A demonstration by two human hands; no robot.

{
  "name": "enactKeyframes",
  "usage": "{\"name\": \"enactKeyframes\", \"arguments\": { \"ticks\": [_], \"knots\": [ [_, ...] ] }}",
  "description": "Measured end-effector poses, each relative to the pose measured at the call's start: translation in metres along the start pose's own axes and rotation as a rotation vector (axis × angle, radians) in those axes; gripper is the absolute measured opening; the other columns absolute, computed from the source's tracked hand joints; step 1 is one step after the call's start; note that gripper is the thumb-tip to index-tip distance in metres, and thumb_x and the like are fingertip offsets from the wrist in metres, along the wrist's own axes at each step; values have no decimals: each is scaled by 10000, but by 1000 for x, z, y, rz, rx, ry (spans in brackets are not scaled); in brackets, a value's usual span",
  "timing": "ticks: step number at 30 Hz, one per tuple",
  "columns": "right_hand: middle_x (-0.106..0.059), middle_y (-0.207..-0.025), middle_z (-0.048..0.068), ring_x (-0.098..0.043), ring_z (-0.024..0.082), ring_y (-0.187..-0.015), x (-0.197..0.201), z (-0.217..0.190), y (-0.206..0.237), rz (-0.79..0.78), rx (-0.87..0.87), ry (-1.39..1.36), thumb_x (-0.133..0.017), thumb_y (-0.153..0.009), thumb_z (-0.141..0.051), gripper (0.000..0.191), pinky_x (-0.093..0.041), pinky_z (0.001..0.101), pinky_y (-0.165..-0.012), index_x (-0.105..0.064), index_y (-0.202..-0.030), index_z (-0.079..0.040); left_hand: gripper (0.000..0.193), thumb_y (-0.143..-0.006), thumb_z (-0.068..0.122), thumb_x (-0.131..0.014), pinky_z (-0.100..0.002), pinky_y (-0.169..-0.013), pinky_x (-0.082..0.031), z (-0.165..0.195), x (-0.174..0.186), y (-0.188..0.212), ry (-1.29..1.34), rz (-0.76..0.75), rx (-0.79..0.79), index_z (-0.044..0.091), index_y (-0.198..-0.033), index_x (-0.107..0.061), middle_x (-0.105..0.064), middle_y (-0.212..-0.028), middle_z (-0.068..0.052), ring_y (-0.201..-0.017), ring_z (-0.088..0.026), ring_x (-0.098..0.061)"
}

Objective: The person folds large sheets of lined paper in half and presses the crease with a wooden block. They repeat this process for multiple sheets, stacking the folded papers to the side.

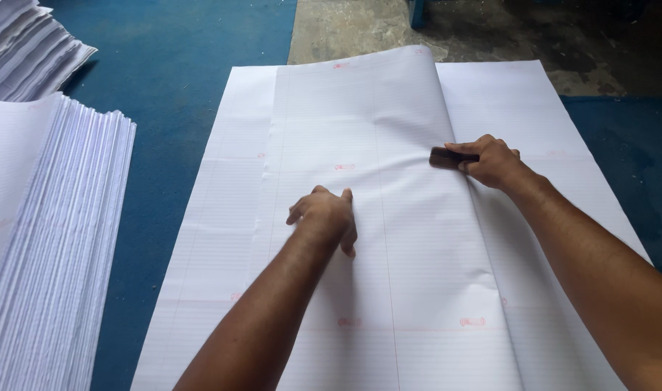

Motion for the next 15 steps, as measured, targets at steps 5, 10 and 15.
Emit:
{"name": "enactKeyframes", "arguments": {
  "ticks": [5,10,15],
  "knots": [
    [-685,-1296,-38,-599,159,-1226,4,-2,-18,11,10,-10,-709,-901,-184,498,-362,431,-1179,-646,-1308,-464,1232,-693,576,-865,-508,-1041,-527,-3,5,2,-13,-4,-31,321,-1627,-102,-352,-1510,-264,-1254,-499,-565],
    [-693,-1296,-49,-602,163,-1229,6,-6,-42,19,-26,-44,-709,-904,-226,488,-394,429,-1173,-633,-1319,-471,1237,-675,568,-885,-505,-1030,-533,-4,9,2,-20,-17,-46,297,-1621,-136,-369,-1492,-261,-1217,-474,-597],
    [-706,-1266,-33,-595,173,-1227,10,-9,-64,31,-15,-43,-719,-907,-228,486,-286,493,-1203,-637,-1326,-458,1226,-668,559,-881,-502,-1022,-528,-7,7,5,6,-8,-66,290,-1617,-154,-408,-1466,-245,-1197,-427,-627]
  ]
}}
Point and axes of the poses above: each hand's wrist, its own y-axis away from the middle knuckle, its own x-axis out of the back of the hand, z = x × y, the point moved 1 cm from there along -y, towards the middle knuckle
